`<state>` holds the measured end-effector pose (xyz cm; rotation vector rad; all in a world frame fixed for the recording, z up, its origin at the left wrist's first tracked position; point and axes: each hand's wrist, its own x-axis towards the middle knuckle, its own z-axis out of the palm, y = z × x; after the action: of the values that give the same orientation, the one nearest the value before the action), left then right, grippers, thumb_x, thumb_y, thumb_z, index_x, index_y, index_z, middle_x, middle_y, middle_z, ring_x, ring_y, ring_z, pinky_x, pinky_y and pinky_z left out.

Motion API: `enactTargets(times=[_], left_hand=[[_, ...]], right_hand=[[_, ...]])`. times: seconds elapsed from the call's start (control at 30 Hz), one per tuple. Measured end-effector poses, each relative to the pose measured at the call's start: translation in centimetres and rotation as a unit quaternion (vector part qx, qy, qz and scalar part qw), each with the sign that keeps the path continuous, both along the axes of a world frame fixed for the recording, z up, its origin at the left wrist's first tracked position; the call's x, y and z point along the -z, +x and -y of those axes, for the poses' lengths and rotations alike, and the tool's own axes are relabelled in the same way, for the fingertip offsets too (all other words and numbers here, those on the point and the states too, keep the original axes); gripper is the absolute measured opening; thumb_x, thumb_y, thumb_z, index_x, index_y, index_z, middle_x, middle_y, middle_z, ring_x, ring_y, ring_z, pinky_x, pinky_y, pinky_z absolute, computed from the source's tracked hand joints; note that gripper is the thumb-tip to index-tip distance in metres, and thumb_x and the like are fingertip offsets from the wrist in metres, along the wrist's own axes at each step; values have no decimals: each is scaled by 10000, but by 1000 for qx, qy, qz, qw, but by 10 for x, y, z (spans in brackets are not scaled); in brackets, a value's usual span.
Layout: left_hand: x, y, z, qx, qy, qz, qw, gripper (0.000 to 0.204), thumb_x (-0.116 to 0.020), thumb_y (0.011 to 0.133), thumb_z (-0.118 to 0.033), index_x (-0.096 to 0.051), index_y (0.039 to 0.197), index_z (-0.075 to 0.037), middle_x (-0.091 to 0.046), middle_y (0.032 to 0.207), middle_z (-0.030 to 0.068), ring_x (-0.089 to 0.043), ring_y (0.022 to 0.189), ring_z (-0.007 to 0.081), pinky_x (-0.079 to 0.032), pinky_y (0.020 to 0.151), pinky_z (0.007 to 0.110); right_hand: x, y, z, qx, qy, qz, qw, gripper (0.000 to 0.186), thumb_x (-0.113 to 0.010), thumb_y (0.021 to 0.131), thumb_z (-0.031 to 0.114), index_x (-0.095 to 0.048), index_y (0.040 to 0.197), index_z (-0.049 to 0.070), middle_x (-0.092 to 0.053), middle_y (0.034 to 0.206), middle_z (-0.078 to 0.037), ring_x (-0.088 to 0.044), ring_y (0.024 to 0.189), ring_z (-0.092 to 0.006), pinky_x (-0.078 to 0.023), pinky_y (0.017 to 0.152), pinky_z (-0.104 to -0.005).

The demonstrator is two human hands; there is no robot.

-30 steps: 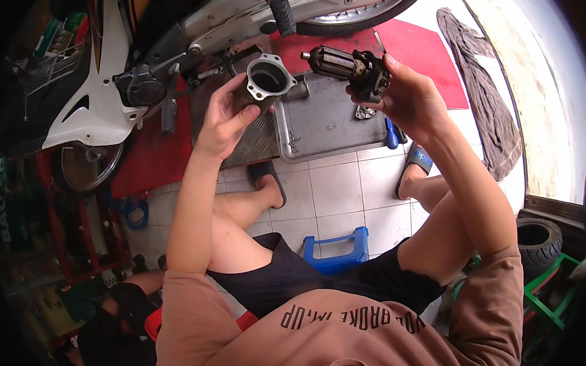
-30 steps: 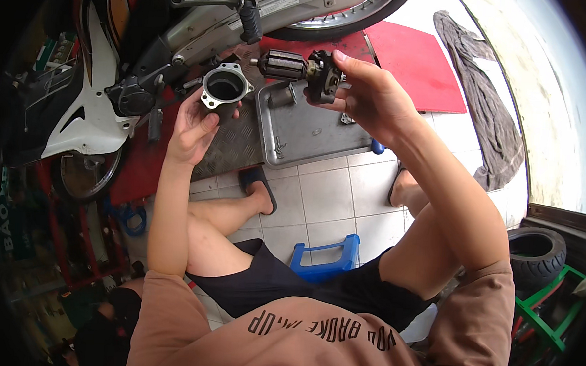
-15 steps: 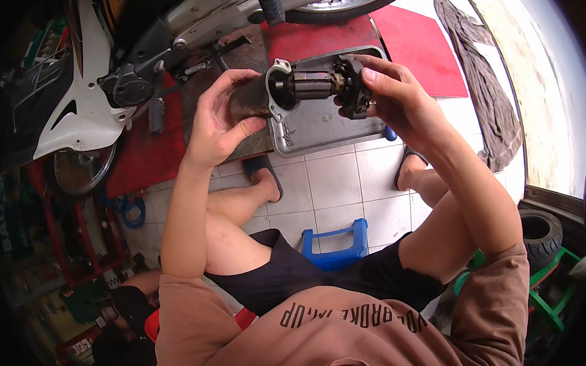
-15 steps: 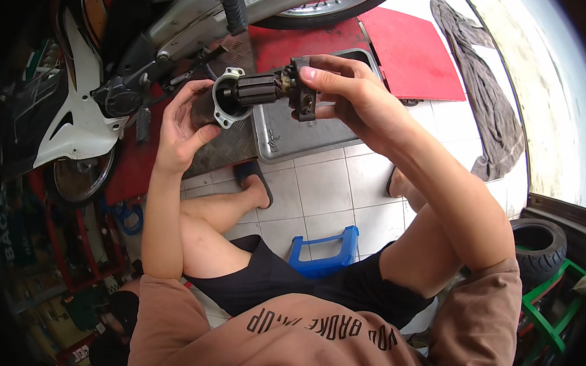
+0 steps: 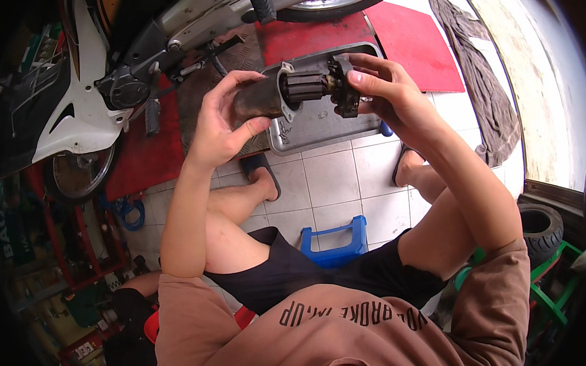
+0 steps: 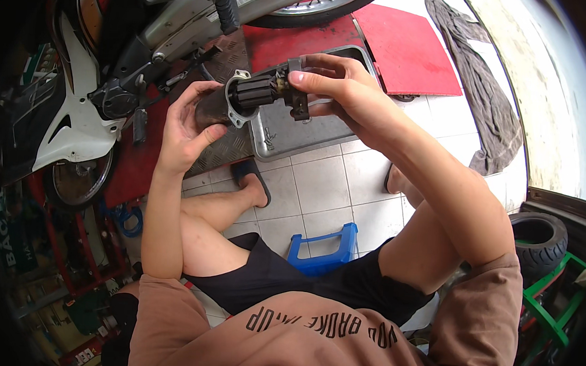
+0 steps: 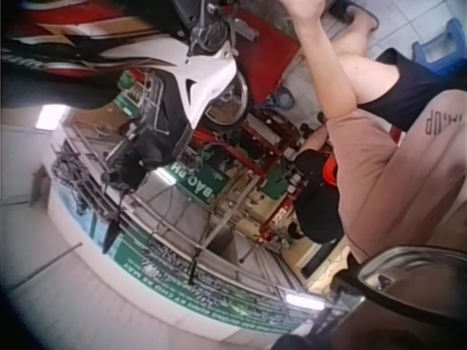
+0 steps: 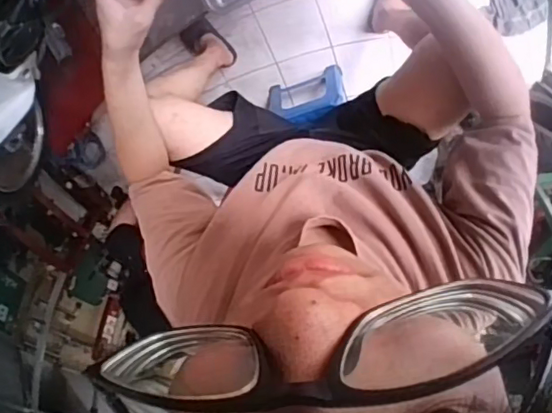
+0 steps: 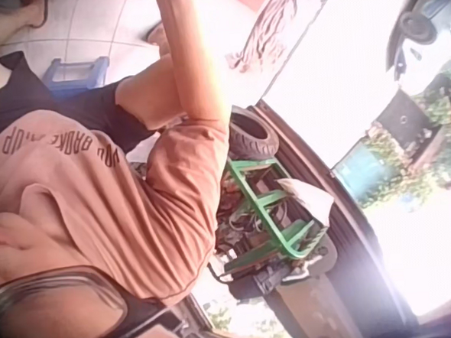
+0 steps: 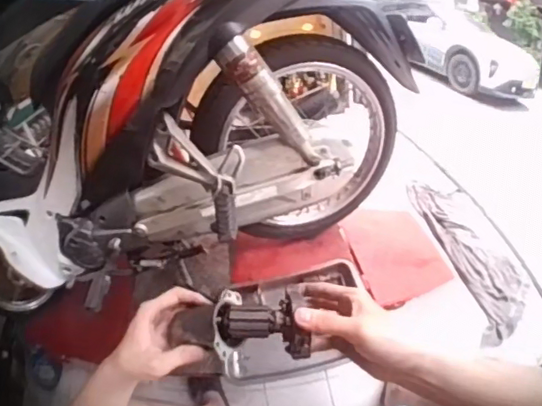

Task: The person disassembles a motorcycle starter motor using a screwdriver, removes the internal armature and housing components, and then places the motor housing back onto the engine block, securing it with a screwdriver.

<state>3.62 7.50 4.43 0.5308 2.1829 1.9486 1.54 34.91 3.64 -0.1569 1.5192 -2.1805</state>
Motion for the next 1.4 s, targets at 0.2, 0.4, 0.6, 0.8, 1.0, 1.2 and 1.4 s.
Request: enactTargets(times=[0.2, 0.4, 0.6, 0.8, 1.0, 1.2, 1.4], left_hand=[[3, 1, -3, -7, -24, 0, 1000, 539, -731, 705, 90, -519, 1194, 11, -595, 1070, 80, -563, 1026, 135, -457, 906, 280], [4, 2, -3, -24, -41, -6, 999, 501, -738, 709, 67, -542, 1166, 7, -600, 1060, 78, -567, 1011, 136, -454, 903, 280], [9, 4, -4, -58, -32, -8, 998, 481, -739, 721, 51, -542, 1159, 23, -602, 1064, 89, -567, 1003, 138, -450, 899, 280], [6, 4, -8, -56, -28, -11, 998, 465, -747, 733, 35, -547, 1152, 16, -611, 1056, 80, -578, 979, 131, -480, 857, 276], [9, 7, -24, -23, -43, -9, 999, 463, -730, 739, 53, -557, 1164, -11, -616, 1069, 73, -587, 992, 139, -497, 838, 284], [11, 10, -25, -28, -48, -4, 998, 513, -735, 747, 29, -517, 1211, 50, -582, 1144, 111, -549, 1089, 162, -422, 964, 298], [10, 13, -31, -81, -87, -112, 987, 449, -735, 691, 53, -587, 1114, 25, -576, 1037, 89, -603, 978, 175, -491, 851, 302]], right_hand=[[2, 2, 5, 17, 40, -14, 999, 754, -765, 803, 291, -416, 1300, -156, -554, 1193, -218, -623, 995, -216, -538, 803, -325], [1, 1, 5, 24, 96, -61, 993, 779, -795, 768, 300, -434, 1298, -141, -542, 1214, -233, -620, 1034, -248, -535, 827, -341], [1, 1, 8, 17, 86, -88, 992, 770, -812, 746, 316, -471, 1306, -87, -554, 1213, -219, -615, 1051, -251, -528, 836, -342], [13, -5, 7, 38, 165, -228, 959, 759, -838, 705, 298, -516, 1277, -84, -603, 1134, -214, -635, 987, -250, -548, 801, -341], [12, 3, 14, 3, 183, -262, 947, 718, -827, 702, 260, -533, 1265, -76, -629, 1093, -225, -645, 951, -252, -577, 731, -345], [18, 1, 12, -2, 158, -265, 951, 724, -818, 723, 275, -519, 1295, -52, -627, 1101, -220, -643, 974, -253, -564, 748, -343], [17, 1, 12, -57, 126, -161, 977, 696, -766, 816, 224, -437, 1376, -26, -541, 1255, -162, -581, 1075, -207, -512, 867, -347]])
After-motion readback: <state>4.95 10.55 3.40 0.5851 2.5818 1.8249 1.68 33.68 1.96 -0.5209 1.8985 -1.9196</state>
